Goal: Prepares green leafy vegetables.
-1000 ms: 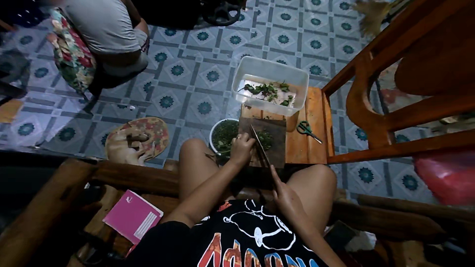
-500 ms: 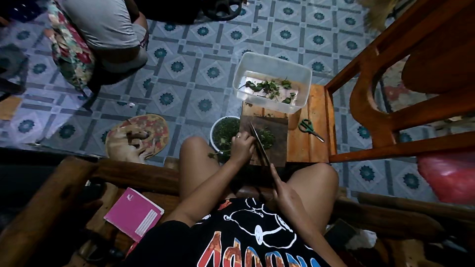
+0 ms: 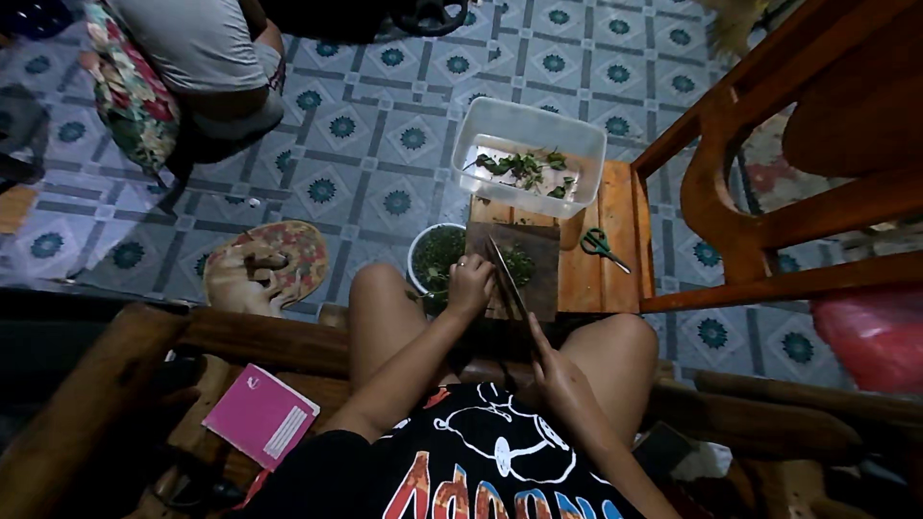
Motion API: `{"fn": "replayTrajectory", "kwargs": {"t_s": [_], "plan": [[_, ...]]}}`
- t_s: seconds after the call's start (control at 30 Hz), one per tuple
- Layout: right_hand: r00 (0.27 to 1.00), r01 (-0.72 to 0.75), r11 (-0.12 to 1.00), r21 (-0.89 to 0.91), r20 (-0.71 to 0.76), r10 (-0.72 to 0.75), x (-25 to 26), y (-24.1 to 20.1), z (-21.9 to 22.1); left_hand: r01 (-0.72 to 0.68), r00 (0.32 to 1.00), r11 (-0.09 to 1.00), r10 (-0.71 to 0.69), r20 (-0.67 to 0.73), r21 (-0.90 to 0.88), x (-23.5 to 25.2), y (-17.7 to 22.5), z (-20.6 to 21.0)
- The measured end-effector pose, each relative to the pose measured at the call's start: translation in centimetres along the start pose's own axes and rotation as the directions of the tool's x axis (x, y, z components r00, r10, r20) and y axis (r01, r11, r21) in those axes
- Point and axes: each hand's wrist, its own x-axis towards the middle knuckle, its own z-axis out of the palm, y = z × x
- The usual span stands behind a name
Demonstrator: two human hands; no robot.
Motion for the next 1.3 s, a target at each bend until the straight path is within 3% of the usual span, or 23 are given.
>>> {"fn": "replayTrajectory", "kwargs": {"t_s": [0.23, 0.5, 0.77, 1.0, 1.17, 1.3], "plan": [[0.995, -0.076, 0.994, -0.080, 0.059, 0.081, 2.2, -0.8, 0.9, -0.024, 0.999, 1.000, 0.024, -0.036, -0.007, -0.2, -0.3, 0.2], [1.000, -0.002, 1.000, -0.007, 0.018, 0.002, 0.8, -0.6, -0.2, -0.016, 0.999, 1.000, 0.016, -0.030, -0.003, -0.1, -0.1, 0.2], [0.987, -0.109, 0.987, -0.115, 0.102, 0.121, 2.2, -1.5, 0.7, -0.012, 1.000, 1.000, 0.012, -0.013, -0.002, -0.2, -0.3, 0.5], [0.999, -0.014, 1.000, 0.005, 0.031, 0.014, 1.7, -0.5, -0.1, -0.007, 1.000, 1.000, 0.007, -0.013, -0.017, -0.1, -0.2, 0.2], [0.996, -0.042, 0.996, -0.076, 0.077, 0.048, 0.2, -0.9, 0.1, -0.023, 0.999, 1.000, 0.023, -0.049, -0.014, -0.2, -0.3, 0.4], [0.992, -0.094, 0.989, -0.115, 0.079, 0.103, 1.8, -1.3, 1.1, -0.015, 0.999, 1.000, 0.014, -0.034, -0.016, -0.4, -0.1, 0.2]]}}
